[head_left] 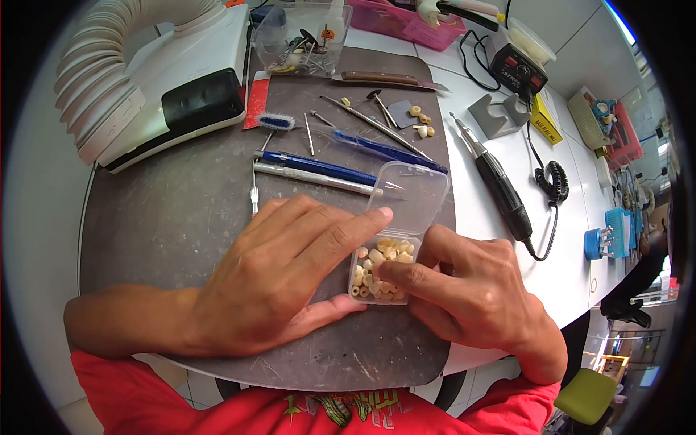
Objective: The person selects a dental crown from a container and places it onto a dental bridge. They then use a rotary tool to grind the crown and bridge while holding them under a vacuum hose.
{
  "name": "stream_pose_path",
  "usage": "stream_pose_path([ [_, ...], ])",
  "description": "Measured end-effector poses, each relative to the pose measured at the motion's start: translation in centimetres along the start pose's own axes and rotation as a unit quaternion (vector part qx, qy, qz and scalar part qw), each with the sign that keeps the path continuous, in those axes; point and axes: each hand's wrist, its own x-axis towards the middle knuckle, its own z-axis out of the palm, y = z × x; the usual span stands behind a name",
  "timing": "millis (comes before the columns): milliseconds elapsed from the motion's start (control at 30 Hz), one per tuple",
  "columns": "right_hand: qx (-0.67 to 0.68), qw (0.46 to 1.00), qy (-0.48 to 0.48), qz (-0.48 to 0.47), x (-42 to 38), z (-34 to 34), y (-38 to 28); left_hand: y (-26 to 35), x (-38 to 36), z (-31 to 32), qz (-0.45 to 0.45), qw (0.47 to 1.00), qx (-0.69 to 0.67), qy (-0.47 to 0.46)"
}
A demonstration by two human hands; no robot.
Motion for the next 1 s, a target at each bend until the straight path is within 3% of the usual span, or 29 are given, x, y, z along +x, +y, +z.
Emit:
stream_pose_path([
  [167, -0.044, 0.998, 0.054, 0.005, 0.3, -0.6, 0.0, 0.0, 0.1, -0.1, -0.008, 1.000, -0.007, -0.006],
  [500, -0.033, 0.998, 0.052, 0.010, 1.0, 2.0, 0.1, 0.1, 0.3, 0.3, 0.011, 1.000, 0.000, -0.006],
  [600, 0.013, 0.996, 0.090, 0.020, 1.1, 1.7, -0.2, 0.1, 0.3, 0.2, 0.014, 1.000, 0.004, -0.001],
  [667, 0.139, 0.981, 0.103, 0.084, 0.9, 0.8, -0.5, 0.1, 0.1, 0.2, 0.016, 1.000, 0.007, 0.005],
  [767, 0.241, 0.950, 0.168, 0.105, 0.6, 1.3, -0.1, -0.1, 0.1, -0.1, 0.006, 1.000, -0.008, -0.013],
  [800, 0.268, 0.946, 0.148, 0.110, 0.4, 0.9, 0.1, -0.1, 0.1, 0.0, 0.008, 1.000, -0.005, -0.010],
  [933, 0.244, 0.961, 0.108, 0.076, 0.7, 0.3, 0.0, -0.2, 0.0, 0.2, 0.022, 1.000, -0.009, -0.001],
  [1000, 0.162, 0.977, 0.125, 0.057, 0.9, 0.5, -0.3, -0.1, 0.0, 0.2, 0.017, 1.000, -0.010, 0.002],
])
